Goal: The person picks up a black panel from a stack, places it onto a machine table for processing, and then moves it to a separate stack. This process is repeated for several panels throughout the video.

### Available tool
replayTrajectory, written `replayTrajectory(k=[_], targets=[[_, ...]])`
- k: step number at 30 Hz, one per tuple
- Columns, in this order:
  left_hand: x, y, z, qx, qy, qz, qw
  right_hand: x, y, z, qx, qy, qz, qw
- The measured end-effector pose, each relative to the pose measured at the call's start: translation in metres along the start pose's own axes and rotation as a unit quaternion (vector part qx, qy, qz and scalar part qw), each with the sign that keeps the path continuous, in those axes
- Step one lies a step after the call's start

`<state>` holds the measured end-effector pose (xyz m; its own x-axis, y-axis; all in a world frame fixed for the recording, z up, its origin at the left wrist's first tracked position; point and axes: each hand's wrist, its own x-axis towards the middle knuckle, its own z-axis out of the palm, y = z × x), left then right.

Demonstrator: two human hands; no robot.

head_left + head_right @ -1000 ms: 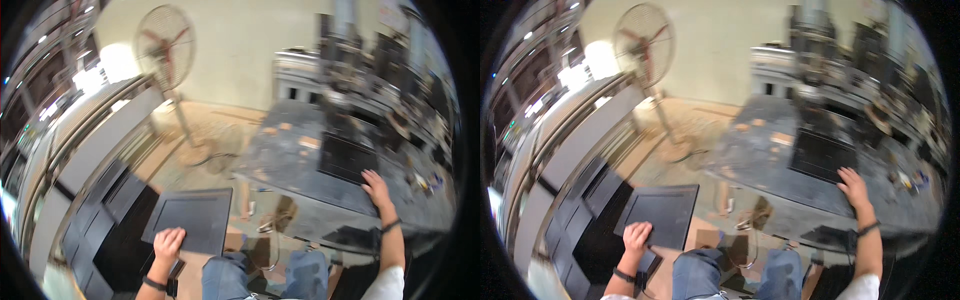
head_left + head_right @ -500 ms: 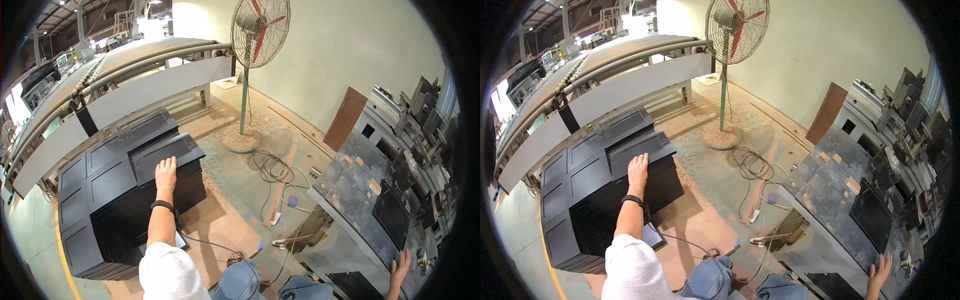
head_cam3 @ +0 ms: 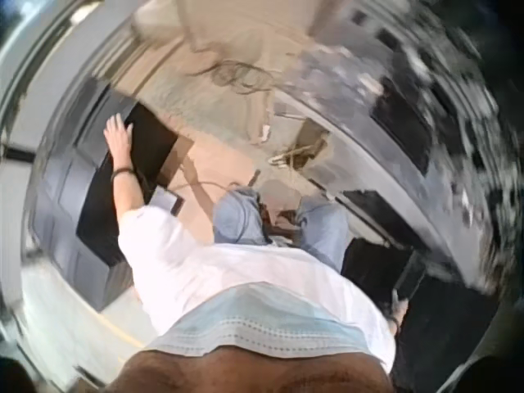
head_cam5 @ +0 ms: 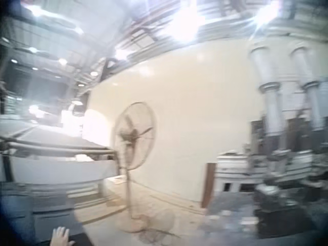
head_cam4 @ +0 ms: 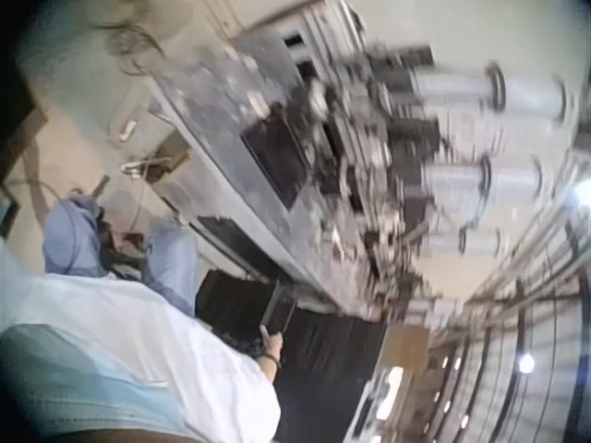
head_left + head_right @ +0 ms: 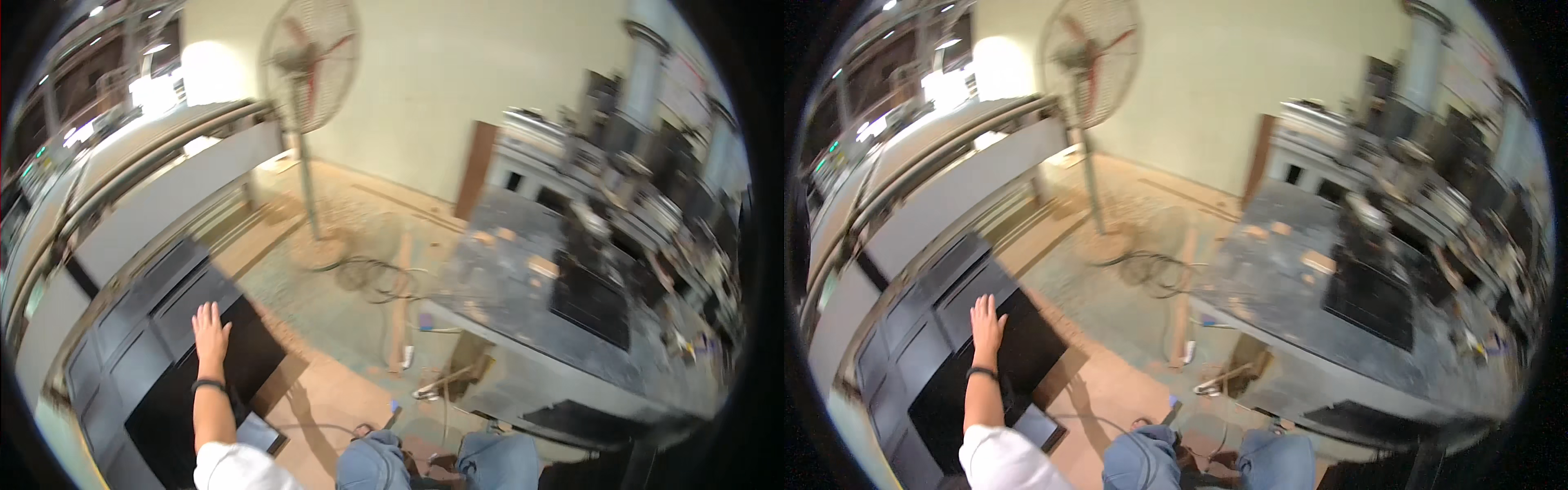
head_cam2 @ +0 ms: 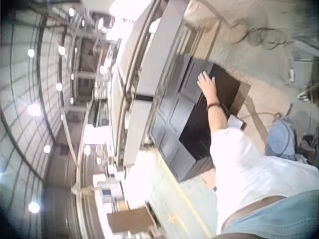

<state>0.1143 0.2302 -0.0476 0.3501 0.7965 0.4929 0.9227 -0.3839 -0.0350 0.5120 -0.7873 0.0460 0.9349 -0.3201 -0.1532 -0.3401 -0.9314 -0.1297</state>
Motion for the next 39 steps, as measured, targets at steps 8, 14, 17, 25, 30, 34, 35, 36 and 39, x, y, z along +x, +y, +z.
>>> replayTrajectory(k=[8,14,17,25,30,34,35,36,39], targets=[[-0.009,0.387,-0.181,-0.450,0.157,0.408,0.778,-0.033,0.012,0.140,0.009,0.291,0.003,0.957],[-0.064,0.629,-0.238,-0.417,0.006,0.533,0.736,-0.064,0.018,0.050,0.165,0.317,-0.015,0.934],[-0.090,0.664,-0.224,-0.327,-0.137,0.509,0.785,-0.089,0.011,0.015,0.250,0.346,-0.114,0.897],[-0.131,0.580,-0.246,-0.372,0.005,0.557,0.742,-0.033,-0.185,-0.081,0.148,0.328,-0.485,0.797],[-0.143,0.430,-0.227,-0.358,0.126,0.542,0.749,0.058,-0.312,-0.049,0.131,0.258,-0.610,0.738],[-0.147,0.314,-0.238,-0.296,0.150,0.492,0.805,0.107,-0.360,-0.035,0.081,0.161,-0.654,0.734],[-0.147,0.287,-0.238,-0.285,0.131,0.470,0.825,0.120,-0.367,-0.028,0.057,0.141,-0.644,0.750],[-0.150,0.262,-0.237,-0.271,0.111,0.446,0.845,0.129,-0.378,-0.024,0.060,0.134,-0.650,0.746],[-0.173,0.208,-0.229,-0.241,0.090,0.340,0.904,0.133,-0.414,-0.014,0.086,0.149,-0.606,0.777]])
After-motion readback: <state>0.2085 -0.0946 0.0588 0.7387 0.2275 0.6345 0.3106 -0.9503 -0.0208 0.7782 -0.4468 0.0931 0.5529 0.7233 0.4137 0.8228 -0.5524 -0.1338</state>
